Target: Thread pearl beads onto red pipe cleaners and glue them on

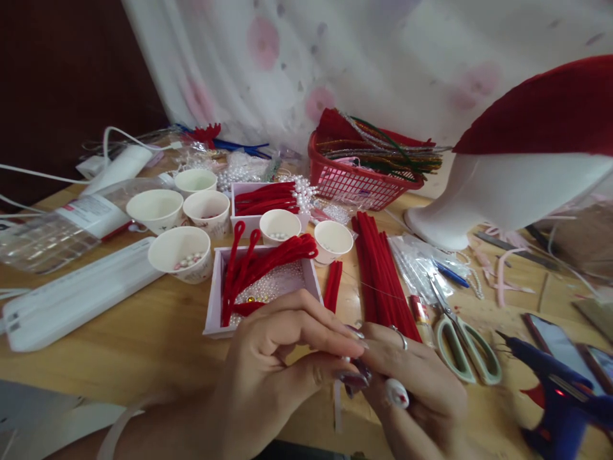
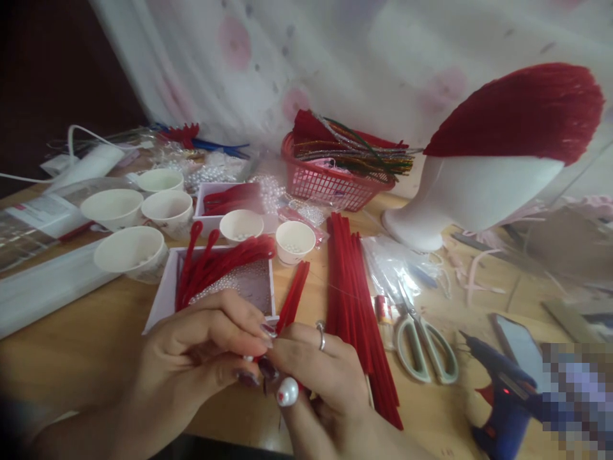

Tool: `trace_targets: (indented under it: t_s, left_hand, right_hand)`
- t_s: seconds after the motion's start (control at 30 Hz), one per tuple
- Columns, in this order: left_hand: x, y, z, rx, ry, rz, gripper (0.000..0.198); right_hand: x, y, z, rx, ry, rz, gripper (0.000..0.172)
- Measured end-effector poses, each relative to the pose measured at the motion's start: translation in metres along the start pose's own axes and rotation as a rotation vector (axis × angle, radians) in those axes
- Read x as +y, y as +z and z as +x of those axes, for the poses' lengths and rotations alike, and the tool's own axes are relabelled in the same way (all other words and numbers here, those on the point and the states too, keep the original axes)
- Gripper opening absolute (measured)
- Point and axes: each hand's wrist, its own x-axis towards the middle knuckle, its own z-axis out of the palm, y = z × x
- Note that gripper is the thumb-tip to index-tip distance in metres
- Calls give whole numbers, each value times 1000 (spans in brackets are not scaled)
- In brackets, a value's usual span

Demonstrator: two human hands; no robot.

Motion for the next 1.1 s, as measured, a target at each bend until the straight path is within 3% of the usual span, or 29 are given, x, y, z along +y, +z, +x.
trace_targets:
  t_s: [0.3, 0.47, 0.67, 0.83, 1.0, 1.1]
  left_hand:
    - [-3, 7, -4, -3, -97, -210, 15]
    - [-5, 12, -3, 9, -96, -281, 22]
    - [-4, 12, -6, -5, -81, -302, 15]
    - [-1, 2, -4, -20, -3, -39, 5]
    - [0, -10, 0, -103, 196, 321, 2]
    - [0, -12, -1, -91, 279, 394, 0]
  right_hand:
    - [-4, 5, -10, 92, 1, -72, 33]
    - [-3, 7, -14, 79, 34, -108, 38]
    - [-5, 10, -11, 126, 18, -98, 34]
    - [-4, -2, -5, -17, 40, -80, 15]
    - [1, -10, 1, -159, 30, -123, 13]
    - [1, -8, 4, -188, 37, -123, 14]
